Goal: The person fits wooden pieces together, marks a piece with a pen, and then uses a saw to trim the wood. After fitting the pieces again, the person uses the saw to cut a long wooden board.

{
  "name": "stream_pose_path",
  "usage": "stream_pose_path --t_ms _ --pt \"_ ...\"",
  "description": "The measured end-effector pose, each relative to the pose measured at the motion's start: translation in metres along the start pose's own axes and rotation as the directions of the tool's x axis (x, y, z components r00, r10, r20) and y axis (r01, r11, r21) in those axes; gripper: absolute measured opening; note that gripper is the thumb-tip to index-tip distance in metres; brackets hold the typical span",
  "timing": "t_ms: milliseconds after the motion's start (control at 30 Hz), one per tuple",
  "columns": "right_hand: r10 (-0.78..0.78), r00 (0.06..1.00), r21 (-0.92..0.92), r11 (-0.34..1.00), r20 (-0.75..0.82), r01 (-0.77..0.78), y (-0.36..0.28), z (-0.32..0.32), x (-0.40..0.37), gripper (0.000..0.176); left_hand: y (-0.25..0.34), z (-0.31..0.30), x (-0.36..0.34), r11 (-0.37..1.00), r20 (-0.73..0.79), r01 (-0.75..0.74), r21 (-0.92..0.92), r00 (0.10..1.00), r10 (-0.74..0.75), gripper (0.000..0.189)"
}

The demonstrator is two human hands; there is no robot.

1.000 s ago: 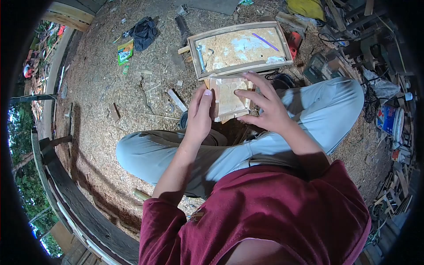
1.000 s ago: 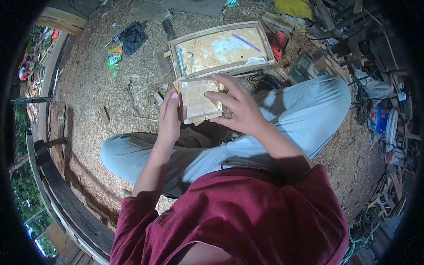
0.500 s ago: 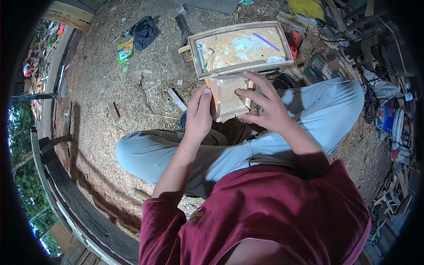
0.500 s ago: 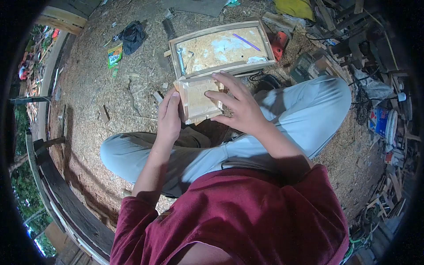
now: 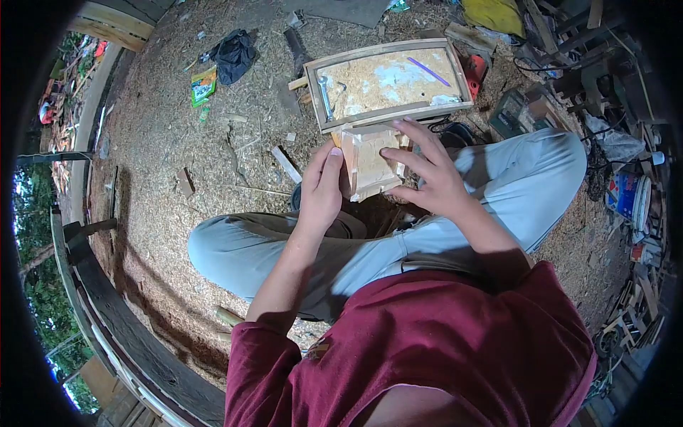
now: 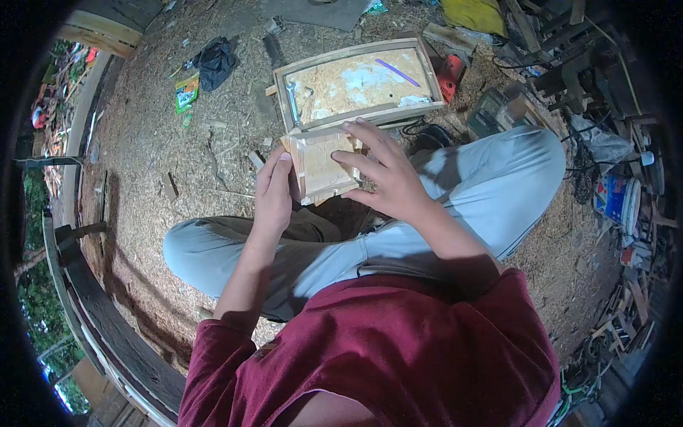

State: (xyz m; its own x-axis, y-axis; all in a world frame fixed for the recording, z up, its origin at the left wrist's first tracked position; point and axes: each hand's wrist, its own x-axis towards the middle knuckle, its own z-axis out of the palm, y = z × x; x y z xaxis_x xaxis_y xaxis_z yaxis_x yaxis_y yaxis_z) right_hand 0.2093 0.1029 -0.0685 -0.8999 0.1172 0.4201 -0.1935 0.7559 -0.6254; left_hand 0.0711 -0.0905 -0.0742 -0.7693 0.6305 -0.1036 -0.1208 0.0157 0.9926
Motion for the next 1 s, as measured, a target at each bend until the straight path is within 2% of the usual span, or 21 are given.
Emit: stream_pose_path --t_ms 167,267,667,767,867,967,1000 --pt "0.001 1.0 -0.027 1.0 -0.003 -0.001 -0.002 -0.003 0.0 0.07 -0.001 -0.003 0.0 0.999 0.008 0.039 0.006 0.999 -0.039 0.034" --pt "-0.005 1.0 -0.029 1.0 -0.012 0.005 -0.002 -0.002 0.0 0.07 -0.007 -0.002 0.002 0.997 -0.002 0.023 -0.072 1.0 -0.023 0.034" --pt "-0.017 1.0 -0.06 0.998 -0.003 0.017 -0.003 -0.004 0.002 0.065 -0.003 -0.002 0.0 0.99 0.008 0.036 -0.136 0.999 -0.036 0.032" --pt "-0.021 0.999 -0.042 0.999 -0.026 0.02 -0.004 -0.004 0.002 0.065 -0.001 -0.003 -0.001 0.994 -0.027 0.067 -0.084 0.997 -0.069 0.033" --pt "-0.042 0.999 -0.17 0.985 -0.016 0.039 -0.008 -0.006 0.004 0.064 0.0 -0.004 0.003 0.989 -0.072 0.056 -0.135 0.995 -0.066 0.034" --pt "-0.013 0.998 -0.18 0.984 -0.059 0.002 -0.007 -0.002 0.003 0.064 0.008 -0.011 0.012 0.991 -0.177 -0.042 -0.124 0.984 0.019 0.034" --pt "0.005 0.998 -0.188 0.982 -0.064 -0.017 -0.008 -0.001 0.002 0.065 0.021 -0.012 0.015 0.972 -0.176 -0.05 -0.228 0.984 0.01 0.034"
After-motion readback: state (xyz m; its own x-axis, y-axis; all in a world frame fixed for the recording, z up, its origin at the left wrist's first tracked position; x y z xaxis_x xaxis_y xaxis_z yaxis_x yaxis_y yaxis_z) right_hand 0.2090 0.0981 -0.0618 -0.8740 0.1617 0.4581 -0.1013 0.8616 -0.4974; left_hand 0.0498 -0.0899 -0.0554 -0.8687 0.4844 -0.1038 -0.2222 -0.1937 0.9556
